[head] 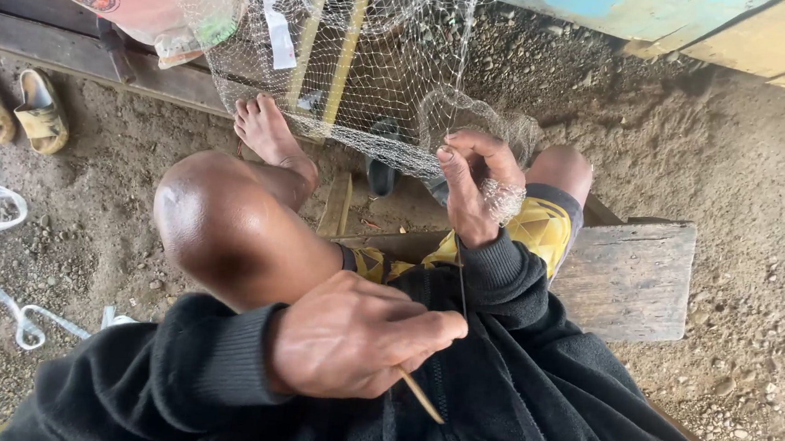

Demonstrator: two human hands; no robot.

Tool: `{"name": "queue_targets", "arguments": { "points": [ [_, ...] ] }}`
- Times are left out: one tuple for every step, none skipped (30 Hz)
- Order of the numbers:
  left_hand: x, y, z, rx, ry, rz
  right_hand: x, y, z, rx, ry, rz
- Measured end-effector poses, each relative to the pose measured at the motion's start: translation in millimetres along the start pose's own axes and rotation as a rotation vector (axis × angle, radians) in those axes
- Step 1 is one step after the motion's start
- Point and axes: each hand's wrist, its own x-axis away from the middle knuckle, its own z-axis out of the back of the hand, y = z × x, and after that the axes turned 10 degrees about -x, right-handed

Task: Repairing or weaving a fine-mesh fishing net using a net needle tool

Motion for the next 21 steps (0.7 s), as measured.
{"name": "queue_targets", "arguments": {
  "points": [
    [-2, 0, -9, -0.080, -0.043, 0.018, 0, 0, -3, -0.034, 0.033, 0.044],
    [-5, 1, -19, -0.081, -0.038, 0.019, 0, 4, -1, -0.034, 0.028, 0.046],
    [-8, 1, -29, -0.166, -0.032, -0.005, 0, 8, 0, 0.094, 0.026, 0.152],
    [-12, 2, -40, -0.248, -0.026, -0.030, 0, 11, 2, 0.225, 0.024, 0.257],
    [-14, 0, -48, -0.247, -0.022, -0.029, -1, 6, -1, 0.226, 0.020, 0.259],
    [-16, -2, -56, -0.338, -0.040, -0.051, -2, 0, -4, 0.245, 0.038, 0.254],
    [-19, -4, -64, -0.428, -0.059, -0.073, -3, -6, -7, 0.264, 0.057, 0.250],
    [-24, -4, -66, -0.429, -0.056, -0.071, 1, 0, -5, 0.263, 0.054, 0.252],
    [-28, -5, -67, -0.449, -0.062, -0.093, 4, 6, -3, 0.323, 0.071, 0.258],
    [-33, -5, -68, -0.468, -0.070, -0.116, 7, 11, -1, 0.385, 0.090, 0.263],
    [-36, -5, -69, -0.467, -0.068, -0.114, 7, 18, -2, 0.384, 0.087, 0.264],
    [-40, -4, -70, -0.481, -0.115, -0.134, 7, 25, -4, 0.374, 0.112, 0.281],
    [-44, -4, -71, -0.494, -0.163, -0.154, 7, 32, -5, 0.364, 0.138, 0.299],
    [-45, -2, -70, -0.494, -0.161, -0.152, 5, 32, -7, 0.363, 0.136, 0.300],
    [-46, 0, -69, -0.479, -0.004, -0.135, 3, 31, -10, 0.291, 0.190, 0.274],
    [-47, 2, -68, -0.461, 0.153, -0.119, 2, 31, -12, 0.219, 0.244, 0.248],
    [-49, 3, -70, -0.461, 0.155, -0.117, 1, 25, -12, 0.219, 0.242, 0.248],
    [-50, 4, -72, -0.470, 0.165, -0.118, -1, 19, -13, 0.240, 0.244, 0.256],
    [-52, 5, -74, -0.480, 0.174, -0.119, -2, 13, -13, 0.260, 0.245, 0.265],
    [-54, 5, -80, -0.480, 0.176, -0.118, -2, 15, -13, 0.260, 0.244, 0.265],
    [-55, 5, -85, -0.479, 0.211, -0.134, -1, 16, -13, 0.299, 0.235, 0.267]
  ]
}}
